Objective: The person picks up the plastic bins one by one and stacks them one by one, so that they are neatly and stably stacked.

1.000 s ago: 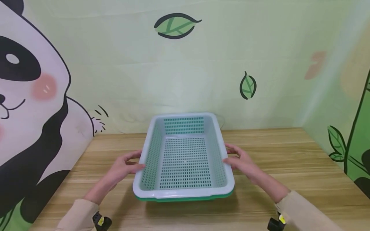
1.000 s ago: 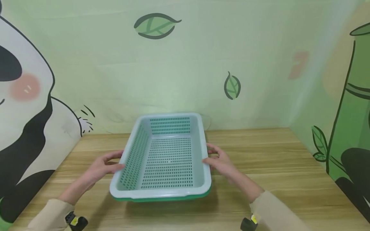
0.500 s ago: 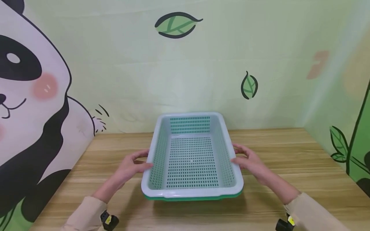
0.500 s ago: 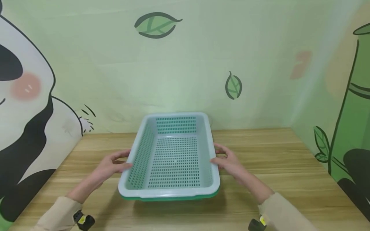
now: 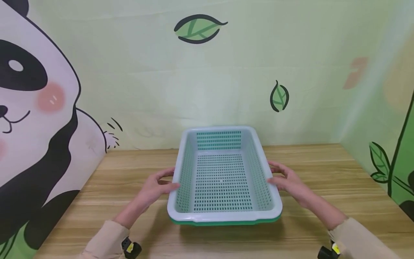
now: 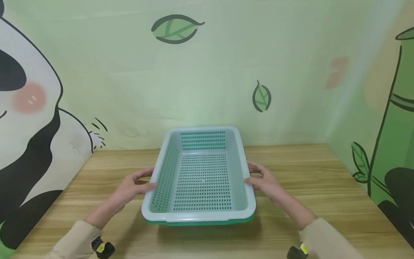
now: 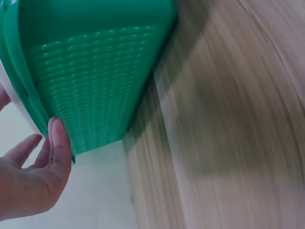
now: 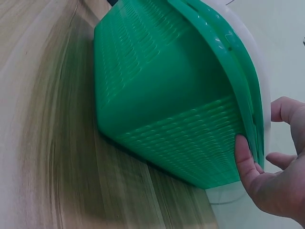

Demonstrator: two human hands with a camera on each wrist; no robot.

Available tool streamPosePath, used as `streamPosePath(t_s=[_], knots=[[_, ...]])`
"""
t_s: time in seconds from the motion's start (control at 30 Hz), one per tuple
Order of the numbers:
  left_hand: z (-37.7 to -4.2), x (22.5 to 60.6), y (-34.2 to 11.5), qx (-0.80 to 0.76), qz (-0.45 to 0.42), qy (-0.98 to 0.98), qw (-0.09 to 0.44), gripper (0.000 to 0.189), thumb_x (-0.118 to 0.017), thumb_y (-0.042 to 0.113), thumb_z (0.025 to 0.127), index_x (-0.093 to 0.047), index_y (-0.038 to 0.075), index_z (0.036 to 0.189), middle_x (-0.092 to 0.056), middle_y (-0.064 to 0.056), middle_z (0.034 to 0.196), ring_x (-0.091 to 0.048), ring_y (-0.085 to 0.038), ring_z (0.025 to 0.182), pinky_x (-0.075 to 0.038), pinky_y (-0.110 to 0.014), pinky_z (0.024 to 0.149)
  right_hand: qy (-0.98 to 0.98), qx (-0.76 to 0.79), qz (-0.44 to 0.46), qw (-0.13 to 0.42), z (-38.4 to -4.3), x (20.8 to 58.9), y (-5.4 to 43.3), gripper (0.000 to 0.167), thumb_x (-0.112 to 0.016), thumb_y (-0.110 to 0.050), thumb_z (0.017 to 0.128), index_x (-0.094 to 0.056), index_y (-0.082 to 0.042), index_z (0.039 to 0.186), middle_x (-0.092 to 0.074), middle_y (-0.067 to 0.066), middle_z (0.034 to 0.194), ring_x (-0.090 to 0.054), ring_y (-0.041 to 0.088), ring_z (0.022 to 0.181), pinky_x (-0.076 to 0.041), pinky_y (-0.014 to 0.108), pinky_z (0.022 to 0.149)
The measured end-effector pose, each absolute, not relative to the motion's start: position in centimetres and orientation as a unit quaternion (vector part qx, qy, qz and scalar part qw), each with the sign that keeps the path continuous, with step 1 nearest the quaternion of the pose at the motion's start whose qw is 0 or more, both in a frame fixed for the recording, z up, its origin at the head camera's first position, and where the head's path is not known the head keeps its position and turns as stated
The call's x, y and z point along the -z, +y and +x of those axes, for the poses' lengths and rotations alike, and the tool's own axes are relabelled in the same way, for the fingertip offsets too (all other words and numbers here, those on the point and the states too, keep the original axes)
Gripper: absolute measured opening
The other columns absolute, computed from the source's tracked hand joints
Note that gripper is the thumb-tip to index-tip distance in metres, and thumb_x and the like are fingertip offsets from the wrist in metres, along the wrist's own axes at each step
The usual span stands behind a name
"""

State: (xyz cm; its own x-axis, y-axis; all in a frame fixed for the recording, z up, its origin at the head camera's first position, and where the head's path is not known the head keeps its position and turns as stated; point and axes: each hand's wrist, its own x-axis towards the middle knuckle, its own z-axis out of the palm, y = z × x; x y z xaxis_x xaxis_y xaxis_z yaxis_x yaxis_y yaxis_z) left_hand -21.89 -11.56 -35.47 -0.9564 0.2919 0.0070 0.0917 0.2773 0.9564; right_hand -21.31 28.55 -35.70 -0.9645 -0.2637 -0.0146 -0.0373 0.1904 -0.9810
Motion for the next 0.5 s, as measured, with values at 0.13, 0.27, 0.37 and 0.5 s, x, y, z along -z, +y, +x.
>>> streamPosePath(t_s=[0.13, 0.27, 0.37, 0.5], knots=[[-21.88, 35.49, -11.08, -0.593, 0.119, 0.792, 0.082, 0.058, -0.068, 0.017, 0.081, -0.044, 0.008, 0.133, -0.046, -0.017, 0.128, -0.060, -0.027, 0.097, -0.051, -0.041, 0.080, 0.768, 0.625, -0.102, 0.092, -21.28, 35.64, 29.09, 0.068, -0.057, -0.009, 0.084, -0.023, -0.001, 0.142, -0.034, 0.024, 0.124, -0.055, 0.019, 0.093, -0.049, 0.036, 0.078], [-21.82, 35.49, -10.79, -0.591, 0.114, 0.794, 0.083, 0.058, -0.068, 0.018, 0.081, -0.045, 0.010, 0.133, -0.046, -0.016, 0.128, -0.060, -0.027, 0.097, -0.051, -0.042, 0.080, 0.767, 0.626, -0.105, 0.095, -21.22, 35.59, 29.41, 0.068, -0.057, -0.010, 0.085, -0.022, -0.002, 0.142, -0.034, 0.025, 0.124, -0.055, 0.020, 0.094, -0.049, 0.036, 0.078], [-21.77, 35.48, -10.70, -0.592, 0.112, 0.794, 0.084, 0.058, -0.069, 0.019, 0.081, -0.045, 0.010, 0.133, -0.046, -0.016, 0.128, -0.060, -0.026, 0.096, -0.050, -0.042, 0.081, 0.767, 0.625, -0.107, 0.098, -21.13, 35.57, 29.54, 0.068, -0.057, -0.011, 0.086, -0.021, -0.002, 0.143, -0.034, 0.025, 0.124, -0.055, 0.021, 0.094, -0.049, 0.036, 0.078], [-21.88, 35.62, -10.78, -0.588, 0.123, 0.795, 0.079, 0.058, -0.068, 0.020, 0.081, -0.045, 0.011, 0.133, -0.046, -0.016, 0.128, -0.059, -0.027, 0.096, -0.050, -0.041, 0.080, 0.770, 0.621, -0.107, 0.097, -21.07, 35.64, 29.60, 0.067, -0.056, -0.012, 0.087, -0.020, -0.002, 0.143, -0.034, 0.024, 0.125, -0.055, 0.019, 0.094, -0.049, 0.035, 0.079]])
